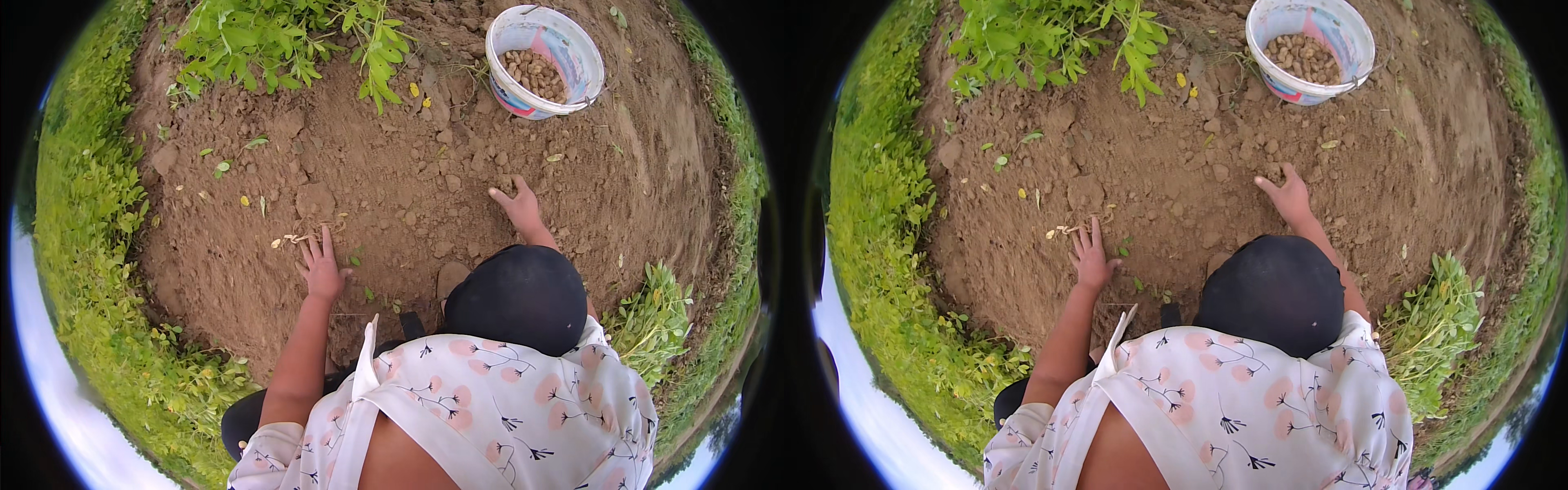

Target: The person kneels on the ground and pulls peanut plants from the soil by hand. They shake the roots to dislodge soil and place the harvested peanuts into a nearby bucket.

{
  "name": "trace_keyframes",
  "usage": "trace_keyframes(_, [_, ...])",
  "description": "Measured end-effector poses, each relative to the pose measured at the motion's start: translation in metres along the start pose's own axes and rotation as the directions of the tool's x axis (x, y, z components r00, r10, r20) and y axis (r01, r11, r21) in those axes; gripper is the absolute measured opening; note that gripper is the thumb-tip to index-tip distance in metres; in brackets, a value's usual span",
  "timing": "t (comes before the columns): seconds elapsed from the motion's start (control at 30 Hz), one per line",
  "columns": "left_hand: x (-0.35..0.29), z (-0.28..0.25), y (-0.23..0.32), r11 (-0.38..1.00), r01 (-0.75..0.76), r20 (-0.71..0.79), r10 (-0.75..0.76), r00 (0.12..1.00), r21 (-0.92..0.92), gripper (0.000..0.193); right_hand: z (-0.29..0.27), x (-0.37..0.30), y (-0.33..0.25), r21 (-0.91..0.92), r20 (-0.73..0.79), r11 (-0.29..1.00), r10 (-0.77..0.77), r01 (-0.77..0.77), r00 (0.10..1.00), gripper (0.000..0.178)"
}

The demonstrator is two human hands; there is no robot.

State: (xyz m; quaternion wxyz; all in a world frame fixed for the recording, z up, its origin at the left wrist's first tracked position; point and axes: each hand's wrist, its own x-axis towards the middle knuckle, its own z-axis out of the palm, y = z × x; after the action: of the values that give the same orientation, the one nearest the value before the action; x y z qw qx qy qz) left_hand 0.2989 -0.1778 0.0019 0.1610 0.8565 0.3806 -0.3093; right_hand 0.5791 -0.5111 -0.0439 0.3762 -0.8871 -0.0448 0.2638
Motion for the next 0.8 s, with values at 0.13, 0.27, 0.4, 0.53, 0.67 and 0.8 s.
trace_keyframes(0.13, [0.002,0.001,0.002,1.0,-0.009,-0.001,0.009,1.0,0.011,0.125,-0.008,0.01,0.007,0.38,0.266,0.904,0.097,-0.197,0.959,0.04])
trace_keyframes(0.27, [0.006,0.007,0.0,0.999,-0.042,-0.011,0.041,0.999,-0.009,0.13,0.006,0.008,0.008,0.025,0.232,0.994,-0.106,0.103,0.967,0.028])
trace_keyframes(0.4, [0.004,0.006,-0.011,1.0,-0.002,-0.015,0.002,1.0,-0.005,0.13,0.045,-0.001,-0.045,-0.314,0.554,0.683,-0.433,0.66,0.711,0.03])
trace_keyframes(0.53, [0.008,0.008,-0.004,0.999,-0.034,0.005,0.034,0.999,-0.002,0.13,0.055,-0.016,-0.048,-0.391,0.647,0.213,-0.628,0.896,0.432,0.048])
trace_keyframes(0.67, [0.006,0.005,-0.003,1.0,-0.015,0.024,0.015,1.0,0.023,0.13,0.039,0.028,-0.039,-0.594,0.577,0.204,-0.566,0.778,0.589,0.057])
trace_keyframes(0.8, [0.005,0.0,0.0,0.999,0.004,0.067,-0.007,0.998,0.044,0.127,-0.023,0.049,0.009,-0.849,-0.033,0.518,-0.239,0.099,0.971,0.054])
